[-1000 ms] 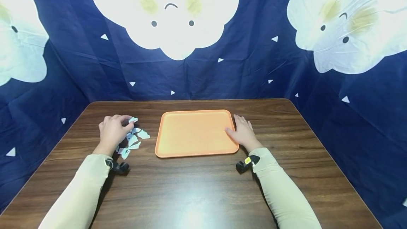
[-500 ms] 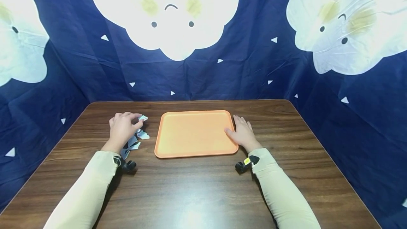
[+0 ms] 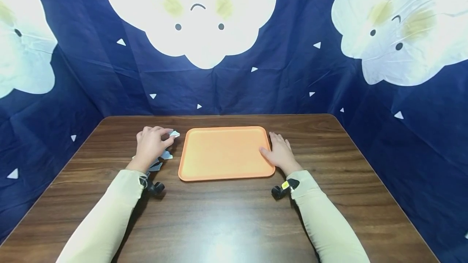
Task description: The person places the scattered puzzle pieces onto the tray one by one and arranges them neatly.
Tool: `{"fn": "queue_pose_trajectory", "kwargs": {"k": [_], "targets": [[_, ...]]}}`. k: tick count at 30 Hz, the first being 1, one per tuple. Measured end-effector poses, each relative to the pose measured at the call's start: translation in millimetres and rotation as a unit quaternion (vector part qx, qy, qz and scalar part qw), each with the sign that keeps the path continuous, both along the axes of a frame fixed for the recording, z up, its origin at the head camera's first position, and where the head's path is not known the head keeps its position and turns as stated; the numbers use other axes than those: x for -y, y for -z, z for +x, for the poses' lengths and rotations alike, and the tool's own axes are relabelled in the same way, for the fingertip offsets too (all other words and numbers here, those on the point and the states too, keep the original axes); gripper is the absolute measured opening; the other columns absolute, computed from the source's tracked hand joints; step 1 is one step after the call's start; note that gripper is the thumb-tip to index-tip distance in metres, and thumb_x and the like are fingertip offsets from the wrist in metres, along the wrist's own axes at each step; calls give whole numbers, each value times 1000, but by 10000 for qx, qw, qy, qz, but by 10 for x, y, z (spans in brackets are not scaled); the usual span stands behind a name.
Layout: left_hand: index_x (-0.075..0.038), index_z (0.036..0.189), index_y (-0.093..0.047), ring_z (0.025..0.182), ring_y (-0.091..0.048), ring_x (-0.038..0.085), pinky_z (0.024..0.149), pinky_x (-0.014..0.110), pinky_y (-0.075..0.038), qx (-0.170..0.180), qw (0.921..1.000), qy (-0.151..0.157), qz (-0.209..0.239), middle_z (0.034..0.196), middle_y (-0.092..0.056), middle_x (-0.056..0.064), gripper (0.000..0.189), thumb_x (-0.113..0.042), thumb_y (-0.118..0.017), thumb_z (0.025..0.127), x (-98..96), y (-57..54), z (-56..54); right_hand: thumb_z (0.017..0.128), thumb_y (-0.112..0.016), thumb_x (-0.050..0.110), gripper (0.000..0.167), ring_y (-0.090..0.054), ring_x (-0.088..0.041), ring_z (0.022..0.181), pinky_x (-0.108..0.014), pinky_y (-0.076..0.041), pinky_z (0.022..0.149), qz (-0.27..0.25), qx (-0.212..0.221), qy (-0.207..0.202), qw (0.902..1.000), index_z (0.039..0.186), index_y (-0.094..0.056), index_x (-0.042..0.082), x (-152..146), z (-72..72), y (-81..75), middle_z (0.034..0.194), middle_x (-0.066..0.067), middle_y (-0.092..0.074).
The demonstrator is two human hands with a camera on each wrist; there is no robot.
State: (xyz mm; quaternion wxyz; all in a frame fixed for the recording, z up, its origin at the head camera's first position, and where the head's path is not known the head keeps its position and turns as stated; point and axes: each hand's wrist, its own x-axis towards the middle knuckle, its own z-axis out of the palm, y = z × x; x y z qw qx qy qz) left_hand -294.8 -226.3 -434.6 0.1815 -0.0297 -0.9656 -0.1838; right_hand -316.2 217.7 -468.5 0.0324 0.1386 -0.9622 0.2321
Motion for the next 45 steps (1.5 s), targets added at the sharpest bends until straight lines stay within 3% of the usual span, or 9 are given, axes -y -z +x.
{"fn": "queue_pose_trajectory", "kwargs": {"k": [7, 17, 26, 45], "targets": [[-13, 126, -72, 116, -48, 41, 105, 66, -25, 115, 9999, 53, 15, 128, -66, 15, 37, -34, -69, 95, -107, -49, -37, 98, -57, 43, 81, -24, -47, 148, -64, -13, 118, -12, 70, 29, 10000, 154, -29, -7, 2, -27, -15, 157, -29, -34], [-15, 120, -75, 110, -49, 38, 102, 63, -28, -15, 9996, 286, 86, 120, -70, 9, 35, -33, -74, 91, -236, 1, -130, 98, -58, 40, 79, -25, -48, 147, -65, -14, 117, 15, -36, -29, 10000, 153, -30, -9, 10, 4, -32, 156, -30, -35], [-17, 119, -75, 109, -48, 36, 102, 63, -27, 127, 9991, 405, 58, 124, -69, 6, 32, -32, -74, 91, -385, -47, -182, 98, -58, 41, 80, -25, -48, 147, -64, -13, 118, 0, -15, -25, 10000, 153, -29, -9, 6, 10, -33, 156, -30, -34], [-20, 115, -77, 106, -50, 35, 102, 61, -31, 345, 9978, 558, 44, 118, -71, 1, 27, -37, -73, 93, -516, 78, -276, 98, -58, 41, 79, -25, -48, 147, -65, -14, 117, 19, -20, -3, 10000, 153, -30, -9, 1, 14, -19, 156, -30, -34]]}}
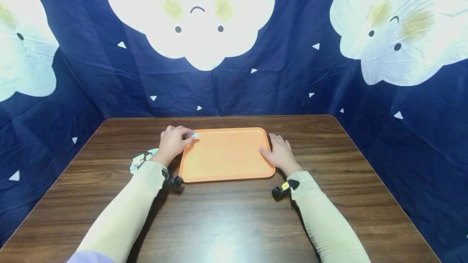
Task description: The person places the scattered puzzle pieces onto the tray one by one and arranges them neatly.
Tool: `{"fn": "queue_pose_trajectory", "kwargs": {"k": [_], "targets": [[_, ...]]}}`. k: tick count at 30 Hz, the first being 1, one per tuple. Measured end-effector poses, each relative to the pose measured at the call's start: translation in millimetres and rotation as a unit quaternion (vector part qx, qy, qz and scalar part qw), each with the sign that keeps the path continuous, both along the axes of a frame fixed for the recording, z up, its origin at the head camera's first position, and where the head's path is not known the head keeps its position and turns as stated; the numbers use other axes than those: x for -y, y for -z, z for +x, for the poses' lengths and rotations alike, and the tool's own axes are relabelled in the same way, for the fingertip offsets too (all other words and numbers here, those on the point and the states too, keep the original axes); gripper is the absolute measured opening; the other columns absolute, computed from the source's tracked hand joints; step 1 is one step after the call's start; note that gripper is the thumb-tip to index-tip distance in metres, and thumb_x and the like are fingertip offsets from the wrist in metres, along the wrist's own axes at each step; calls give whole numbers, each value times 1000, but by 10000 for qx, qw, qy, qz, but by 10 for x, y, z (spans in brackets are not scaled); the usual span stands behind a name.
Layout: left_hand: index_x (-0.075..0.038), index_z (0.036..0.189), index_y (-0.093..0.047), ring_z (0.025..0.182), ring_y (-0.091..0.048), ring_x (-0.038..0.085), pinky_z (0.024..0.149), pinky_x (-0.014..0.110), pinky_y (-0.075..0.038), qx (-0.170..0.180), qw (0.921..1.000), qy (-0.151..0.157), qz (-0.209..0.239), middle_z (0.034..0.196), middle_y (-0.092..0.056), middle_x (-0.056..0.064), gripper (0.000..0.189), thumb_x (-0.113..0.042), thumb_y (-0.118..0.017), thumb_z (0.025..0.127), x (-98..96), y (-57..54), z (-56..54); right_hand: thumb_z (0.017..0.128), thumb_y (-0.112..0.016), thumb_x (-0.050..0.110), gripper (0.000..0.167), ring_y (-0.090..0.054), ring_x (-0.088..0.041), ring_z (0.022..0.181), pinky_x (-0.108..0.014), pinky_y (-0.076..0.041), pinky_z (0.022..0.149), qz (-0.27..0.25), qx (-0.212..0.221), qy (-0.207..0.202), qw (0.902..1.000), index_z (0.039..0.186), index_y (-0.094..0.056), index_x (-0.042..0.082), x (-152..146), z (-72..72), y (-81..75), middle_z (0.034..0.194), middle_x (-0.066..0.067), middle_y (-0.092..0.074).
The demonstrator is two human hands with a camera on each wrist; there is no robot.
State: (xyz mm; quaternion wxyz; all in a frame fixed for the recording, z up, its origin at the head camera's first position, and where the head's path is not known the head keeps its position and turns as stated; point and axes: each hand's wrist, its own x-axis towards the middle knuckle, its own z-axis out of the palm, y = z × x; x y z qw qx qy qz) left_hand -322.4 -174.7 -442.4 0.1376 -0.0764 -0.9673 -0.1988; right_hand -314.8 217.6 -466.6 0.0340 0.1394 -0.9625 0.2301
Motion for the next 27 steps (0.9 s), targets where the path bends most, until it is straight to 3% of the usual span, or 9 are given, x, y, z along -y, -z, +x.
{"fn": "queue_pose_trajectory", "kwargs": {"k": [27], "targets": [[-18, 103, -77, 109, -49, 35, 99, 58, -33, 237, 9994, 5, -253, 116, -71, 4, 20, -34, -75, 91, -60, 111, -47, 99, -58, 41, 79, -25, -47, 147, -64, -13, 118, 0, 18, 29, 10000, 153, -30, -9, -16, -14, 15, 157, -29, -34]]}}
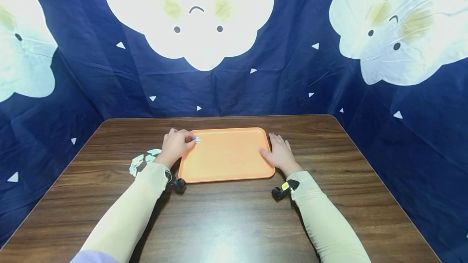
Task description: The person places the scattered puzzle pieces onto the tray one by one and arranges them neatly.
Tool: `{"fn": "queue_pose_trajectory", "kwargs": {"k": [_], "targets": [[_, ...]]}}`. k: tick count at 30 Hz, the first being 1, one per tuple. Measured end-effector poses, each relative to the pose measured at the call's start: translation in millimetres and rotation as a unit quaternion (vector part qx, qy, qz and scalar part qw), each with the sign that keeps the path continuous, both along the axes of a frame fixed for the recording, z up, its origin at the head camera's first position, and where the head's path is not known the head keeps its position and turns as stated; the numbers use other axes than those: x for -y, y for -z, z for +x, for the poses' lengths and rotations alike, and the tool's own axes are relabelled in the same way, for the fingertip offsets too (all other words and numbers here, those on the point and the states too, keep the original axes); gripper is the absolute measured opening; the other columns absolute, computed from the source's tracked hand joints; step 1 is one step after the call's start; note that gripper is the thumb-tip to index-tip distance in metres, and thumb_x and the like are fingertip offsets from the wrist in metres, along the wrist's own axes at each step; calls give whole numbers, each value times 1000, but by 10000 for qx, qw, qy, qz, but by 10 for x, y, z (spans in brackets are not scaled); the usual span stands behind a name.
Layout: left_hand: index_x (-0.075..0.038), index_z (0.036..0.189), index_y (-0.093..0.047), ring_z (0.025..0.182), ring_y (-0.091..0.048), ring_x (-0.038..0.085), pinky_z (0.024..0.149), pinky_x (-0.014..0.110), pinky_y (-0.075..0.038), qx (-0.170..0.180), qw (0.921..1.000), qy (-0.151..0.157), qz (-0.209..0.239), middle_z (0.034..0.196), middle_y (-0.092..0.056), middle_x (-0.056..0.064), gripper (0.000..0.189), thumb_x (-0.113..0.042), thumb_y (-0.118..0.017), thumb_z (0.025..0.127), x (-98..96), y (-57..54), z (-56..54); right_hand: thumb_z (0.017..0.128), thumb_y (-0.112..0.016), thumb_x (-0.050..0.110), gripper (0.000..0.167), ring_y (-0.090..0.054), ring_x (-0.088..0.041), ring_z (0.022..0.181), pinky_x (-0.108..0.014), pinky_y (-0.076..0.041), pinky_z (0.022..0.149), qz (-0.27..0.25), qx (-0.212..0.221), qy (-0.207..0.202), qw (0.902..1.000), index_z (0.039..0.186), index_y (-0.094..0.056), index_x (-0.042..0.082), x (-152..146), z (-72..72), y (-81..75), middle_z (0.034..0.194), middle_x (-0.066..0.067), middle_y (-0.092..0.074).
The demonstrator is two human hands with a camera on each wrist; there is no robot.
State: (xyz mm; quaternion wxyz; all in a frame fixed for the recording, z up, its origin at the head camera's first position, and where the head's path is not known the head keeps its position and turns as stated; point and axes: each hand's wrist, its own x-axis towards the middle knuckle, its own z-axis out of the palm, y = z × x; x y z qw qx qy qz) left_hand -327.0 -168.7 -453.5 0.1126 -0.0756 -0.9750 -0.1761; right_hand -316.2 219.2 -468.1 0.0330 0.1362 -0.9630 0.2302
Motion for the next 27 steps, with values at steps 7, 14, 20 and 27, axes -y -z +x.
{"fn": "queue_pose_trajectory", "kwargs": {"k": [7, 14, 20, 27], "targets": [[-18, 101, -78, 110, -49, 34, 100, 58, -32, -61, 10000, 62, -26, 117, -71, 2, 19, -33, -75, 90, 6, 7, 30, 98, -58, 42, 80, -25, -47, 147, -64, -14, 118, -14, 4, -1, 10000, 153, -30, -9, 5, 7, -14, 157, -29, -34], [-18, 101, -78, 109, -50, 32, 100, 57, -33, -80, 9999, 63, -84, 115, -72, 1, 20, -35, -75, 91, -5, 30, 33, 98, -58, 41, 79, -25, -47, 147, -64, -14, 118, -12, 14, -10, 10000, 153, -30, -9, 7, 13, -20, 156, -29, -34], [-18, 102, -78, 110, -50, 31, 100, 55, -34, -91, 9999, 59, -134, 116, -72, 1, 21, -36, -75, 91, -31, 28, 55, 98, -58, 41, 79, -26, -48, 147, -64, -15, 117, -10, -30, -35, 10000, 152, -31, -10, 7, 16, -24, 156, -30, -35], [-19, 101, -77, 111, -50, 33, 100, 56, -33, -42, 10000, 21, 22, 120, -71, 1, 19, -35, -74, 91, -21, 43, 57, 98, -58, 41, 79, -25, -48, 147, -64, -14, 117, -8, 21, -34, 10000, 152, -30, -10, 13, 13, -29, 156, -30, -34]]}}
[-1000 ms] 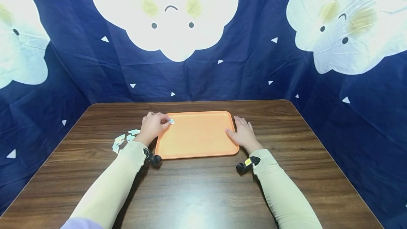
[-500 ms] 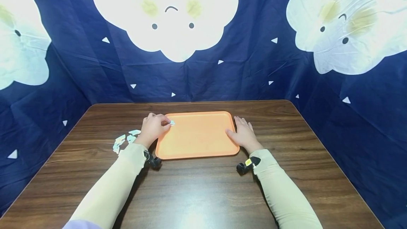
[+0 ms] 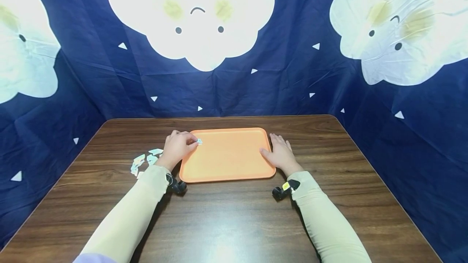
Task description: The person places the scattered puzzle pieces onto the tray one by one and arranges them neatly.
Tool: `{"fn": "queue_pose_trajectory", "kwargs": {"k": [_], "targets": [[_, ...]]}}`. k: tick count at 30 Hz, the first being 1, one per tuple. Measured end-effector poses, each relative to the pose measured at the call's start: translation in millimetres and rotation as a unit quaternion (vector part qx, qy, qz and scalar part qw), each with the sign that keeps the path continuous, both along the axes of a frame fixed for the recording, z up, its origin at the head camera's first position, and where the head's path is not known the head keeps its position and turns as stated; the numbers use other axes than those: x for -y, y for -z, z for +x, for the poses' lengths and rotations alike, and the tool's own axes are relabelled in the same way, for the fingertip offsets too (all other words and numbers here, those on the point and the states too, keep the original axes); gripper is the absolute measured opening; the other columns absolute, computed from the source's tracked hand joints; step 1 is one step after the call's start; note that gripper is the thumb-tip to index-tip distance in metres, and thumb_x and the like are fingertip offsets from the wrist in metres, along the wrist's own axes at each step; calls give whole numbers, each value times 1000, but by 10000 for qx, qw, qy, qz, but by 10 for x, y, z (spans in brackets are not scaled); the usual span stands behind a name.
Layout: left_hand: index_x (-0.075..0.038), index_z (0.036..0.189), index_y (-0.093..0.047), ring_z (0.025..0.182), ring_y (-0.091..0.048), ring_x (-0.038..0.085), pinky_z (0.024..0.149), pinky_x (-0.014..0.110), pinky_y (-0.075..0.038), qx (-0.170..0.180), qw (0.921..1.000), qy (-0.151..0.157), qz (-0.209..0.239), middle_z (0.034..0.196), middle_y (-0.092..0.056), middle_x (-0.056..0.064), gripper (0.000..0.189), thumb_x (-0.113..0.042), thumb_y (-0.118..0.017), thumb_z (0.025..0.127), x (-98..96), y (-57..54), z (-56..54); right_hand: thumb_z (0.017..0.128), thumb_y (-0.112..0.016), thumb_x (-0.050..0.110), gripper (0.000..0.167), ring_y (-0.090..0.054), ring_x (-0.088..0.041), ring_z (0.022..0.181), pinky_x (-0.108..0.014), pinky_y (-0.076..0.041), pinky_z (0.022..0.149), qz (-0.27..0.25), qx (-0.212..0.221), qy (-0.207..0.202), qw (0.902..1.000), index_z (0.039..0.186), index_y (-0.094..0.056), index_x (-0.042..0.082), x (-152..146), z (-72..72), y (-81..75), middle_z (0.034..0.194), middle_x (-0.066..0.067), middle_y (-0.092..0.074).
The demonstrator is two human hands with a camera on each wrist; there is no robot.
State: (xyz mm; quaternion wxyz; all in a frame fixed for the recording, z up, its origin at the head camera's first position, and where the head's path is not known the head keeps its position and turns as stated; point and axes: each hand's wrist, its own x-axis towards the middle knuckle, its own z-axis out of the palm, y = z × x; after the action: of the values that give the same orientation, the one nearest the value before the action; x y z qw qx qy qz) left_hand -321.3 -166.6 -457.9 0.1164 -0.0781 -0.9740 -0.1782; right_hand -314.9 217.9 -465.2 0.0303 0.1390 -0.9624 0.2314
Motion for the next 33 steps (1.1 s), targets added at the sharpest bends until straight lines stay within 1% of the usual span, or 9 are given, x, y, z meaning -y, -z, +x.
{"fn": "queue_pose_trajectory", "kwargs": {"k": [4, 9, 12, 15, 19, 23, 28, 33], "targets": [[-19, 104, -76, 111, -49, 34, 100, 56, -33, 42, 10000, 24, 18, 118, -72, 3, 22, -37, -74, 91, 4, -6, 2, 98, -58, 41, 79, -25, -48, 147, -65, -14, 117, 14, -5, -2, 10000, 152, -30, -10, -3, -7, 10, 156, -31, -34], [-18, 115, -73, 113, -49, 35, 102, 56, -32, 79, 9999, 44, 125, 117, -72, 6, 33, -40, -75, 90, 27, -40, 27, 98, -58, 41, 79, -25, -48, 147, -65, -14, 117, -12, -39, 2, 10000, 152, -31, -10, -14, -9, 12, 156, -30, -34], [-18, 121, -72, 116, -50, 35, 103, 56, -32, -23, 9996, 65, 273, 116, -72, 5, 37, -41, -73, 91, 61, -81, 58, 98, -58, 41, 79, -26, -48, 147, -65, -15, 117, -12, -61, -7, 10000, 152, -31, -11, -18, -9, 22, 155, -31, -35], [-17, 121, -72, 116, -51, 36, 103, 56, -32, -178, 9990, 91, 403, 117, -72, 6, 37, -40, -73, 91, 118, -138, 107, 98, -58, 41, 79, -25, -48, 147, -65, -15, 117, 2, -50, -7, 10000, 152, -31, -11, -16, -14, 31, 155, -31, -35], [-15, 120, -72, 114, -52, 37, 101, 58, -33, -329, 9983, 38, 481, 124, -70, 8, 37, -38, -73, 91, 225, -219, 180, 98, -58, 41, 80, -25, -48, 147, -65, -14, 117, 27, -19, 11, 10000, 153, -30, -10, -7, -23, 33, 156, -30, -34], [-14, 120, -71, 112, -52, 36, 101, 59, -33, -401, 9977, -54, 547, 122, -70, 8, 37, -37, -73, 91, 364, -264, 266, 98, -58, 41, 80, -25, -48, 147, -64, -14, 117, -34, -13, 9, 10000, 152, -31, -10, 7, -15, 14, 156, -31, -34], [-13, 121, -70, 115, -51, 39, 102, 62, -31, -459, 9968, -153, 636, 123, -70, 10, 36, -35, -72, 92, 576, -240, 386, 98, -58, 41, 80, -25, -48, 147, -64, -14, 117, -29, 5, -25, 10000, 152, -31, -11, 14, 10, -6, 156, -31, -34], [-12, 122, -69, 118, -49, 42, 102, 64, -30, -458, 9962, -266, 694, 124, -68, 12, 35, -33, -71, 94, 768, -204, 474, 97, -59, 39, 79, -26, -49, 146, -65, -15, 117, -61, -55, -24, 10000, 151, -32, -11, 14, 28, -15, 155, -31, -35]]}}
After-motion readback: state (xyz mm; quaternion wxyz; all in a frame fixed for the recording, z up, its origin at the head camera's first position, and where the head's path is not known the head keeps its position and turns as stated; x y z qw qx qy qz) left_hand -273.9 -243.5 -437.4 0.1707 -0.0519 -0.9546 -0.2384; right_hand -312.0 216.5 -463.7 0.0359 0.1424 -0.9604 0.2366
